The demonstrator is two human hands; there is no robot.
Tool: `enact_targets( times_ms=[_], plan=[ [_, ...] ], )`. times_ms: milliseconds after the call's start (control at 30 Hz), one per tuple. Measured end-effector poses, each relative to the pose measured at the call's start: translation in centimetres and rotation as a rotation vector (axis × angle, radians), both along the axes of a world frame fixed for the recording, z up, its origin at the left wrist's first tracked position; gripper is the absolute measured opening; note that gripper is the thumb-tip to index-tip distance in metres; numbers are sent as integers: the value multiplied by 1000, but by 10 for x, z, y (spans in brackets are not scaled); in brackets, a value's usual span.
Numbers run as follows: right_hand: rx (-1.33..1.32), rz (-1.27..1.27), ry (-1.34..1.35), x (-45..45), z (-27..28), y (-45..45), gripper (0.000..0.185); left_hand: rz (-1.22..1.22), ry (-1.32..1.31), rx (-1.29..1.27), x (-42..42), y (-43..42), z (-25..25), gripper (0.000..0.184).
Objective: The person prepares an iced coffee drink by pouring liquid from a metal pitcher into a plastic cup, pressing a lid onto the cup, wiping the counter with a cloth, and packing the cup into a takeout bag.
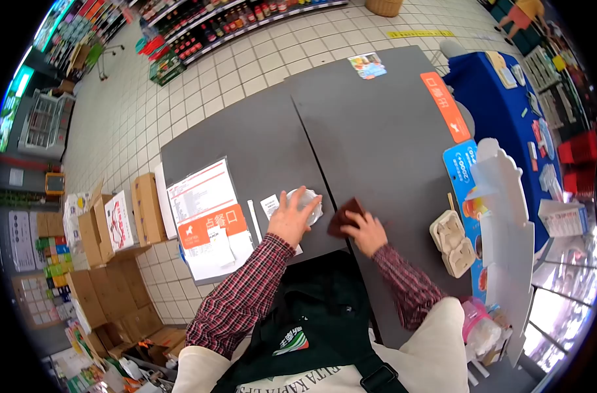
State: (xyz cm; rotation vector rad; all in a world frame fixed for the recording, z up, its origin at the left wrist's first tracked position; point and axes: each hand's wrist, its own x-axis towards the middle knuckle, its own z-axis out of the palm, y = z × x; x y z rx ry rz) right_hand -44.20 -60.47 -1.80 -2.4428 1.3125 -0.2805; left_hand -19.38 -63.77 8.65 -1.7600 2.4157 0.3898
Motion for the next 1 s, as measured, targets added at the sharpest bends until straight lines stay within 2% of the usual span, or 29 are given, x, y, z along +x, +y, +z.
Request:
enact_targets(
  times_ms=[67,233,367,500,567,633,700,733,833,900,1000],
  plan=[
    [130,-68,-22,-9,12,45,28,-15,15,16,2,-5,5,85],
    [424,-322,-125,-17,36,135,29,-91,63,-23,10,-5,-1,87],
    [434,-641,-175,-1,57,194,30,-172,80,-74,17,-8,-6,90],
    [311,-1073,-507,31,52,269,33,-318,122,-140,28,-17,-8,88],
    [517,-1467,-990,57,44,335,32,-408,144,-114,26,-33,-11,87],
    [485,-1779,-1208,117,23,400,33,-471,160,-97,35,-40,-20,87],
    [251,-1957,-1321,181,-26,476,33,-539,176,-126,38,-46,-28,88],
    [230,-2102,-1411,216,-43,509,32,-517,132,-81,35,-45,-23,88],
    [-66,-2580,-1877,317,-46,557,33,-668,216,-136,41,-66,-48,87],
    [-241,-2795,-1914,379,-56,583,33,-592,187,-9,37,-67,-41,85],
    [-357,-2950,-1564,461,-51,603,32,-672,201,64,38,-108,-69,85]
  ],
)
